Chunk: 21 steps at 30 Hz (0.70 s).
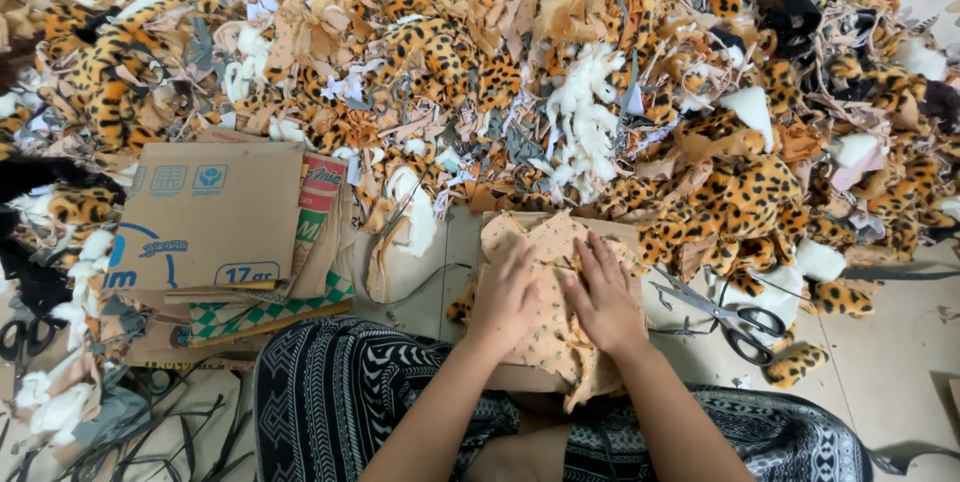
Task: The person picks up, folds, and sorts various leopard-print fabric scraps and plush toy components by hand, placing them onto cardboard surfaces while surrounded by a large pile of similar materials.
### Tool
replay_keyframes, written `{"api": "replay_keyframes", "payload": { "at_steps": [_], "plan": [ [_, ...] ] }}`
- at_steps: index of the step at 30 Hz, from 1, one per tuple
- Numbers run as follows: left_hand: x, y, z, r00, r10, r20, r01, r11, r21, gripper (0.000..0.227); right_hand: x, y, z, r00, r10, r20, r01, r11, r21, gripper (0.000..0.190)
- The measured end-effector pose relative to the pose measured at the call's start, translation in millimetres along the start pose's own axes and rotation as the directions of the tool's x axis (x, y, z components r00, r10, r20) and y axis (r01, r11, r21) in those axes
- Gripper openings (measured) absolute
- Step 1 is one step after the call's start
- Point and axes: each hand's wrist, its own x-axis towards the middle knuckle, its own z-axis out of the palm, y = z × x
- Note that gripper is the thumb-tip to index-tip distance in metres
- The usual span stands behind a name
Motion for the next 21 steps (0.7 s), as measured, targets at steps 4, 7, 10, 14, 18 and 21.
{"api": "replay_keyframes", "payload": {
  "at_steps": [4,7,10,14,18,21],
  "plan": [
    [-13.2,-12.6,-30.5,0.983,-0.184,-0.016,0.183,0.983,-0.031,0.047,-13.9,28.4,-22.1,0.982,-0.102,-0.157,0.124,0.983,0.132,0.066],
    [-20.9,-9.5,-62.3,0.9,-0.426,0.089,0.434,0.893,-0.114,0.056,-22.8,39.9,-42.2,0.969,-0.238,-0.065,0.245,0.957,0.157,0.071],
    [-22.7,-4.6,-78.2,0.836,-0.506,0.211,0.546,0.802,-0.24,0.065,-32.3,35.8,-52.8,0.951,-0.307,0.04,0.297,0.94,0.166,0.08],
    [-22.2,-2.5,-70.5,0.749,-0.555,0.362,0.661,0.659,-0.359,0.075,-40.6,16.3,-51.5,0.95,-0.273,0.151,0.261,0.961,0.096,0.091],
    [-20.7,-13.8,-59.9,0.721,-0.562,0.406,0.691,0.626,-0.361,0.082,-39.4,6.8,-53.1,0.952,-0.188,0.243,0.196,0.981,-0.007,0.099],
    [-21.9,5.7,-76.7,0.761,-0.552,0.341,0.649,0.67,-0.361,0.075,-32.1,21.8,-41.9,0.964,-0.203,0.169,0.195,0.979,0.063,0.101]
  ]
}}
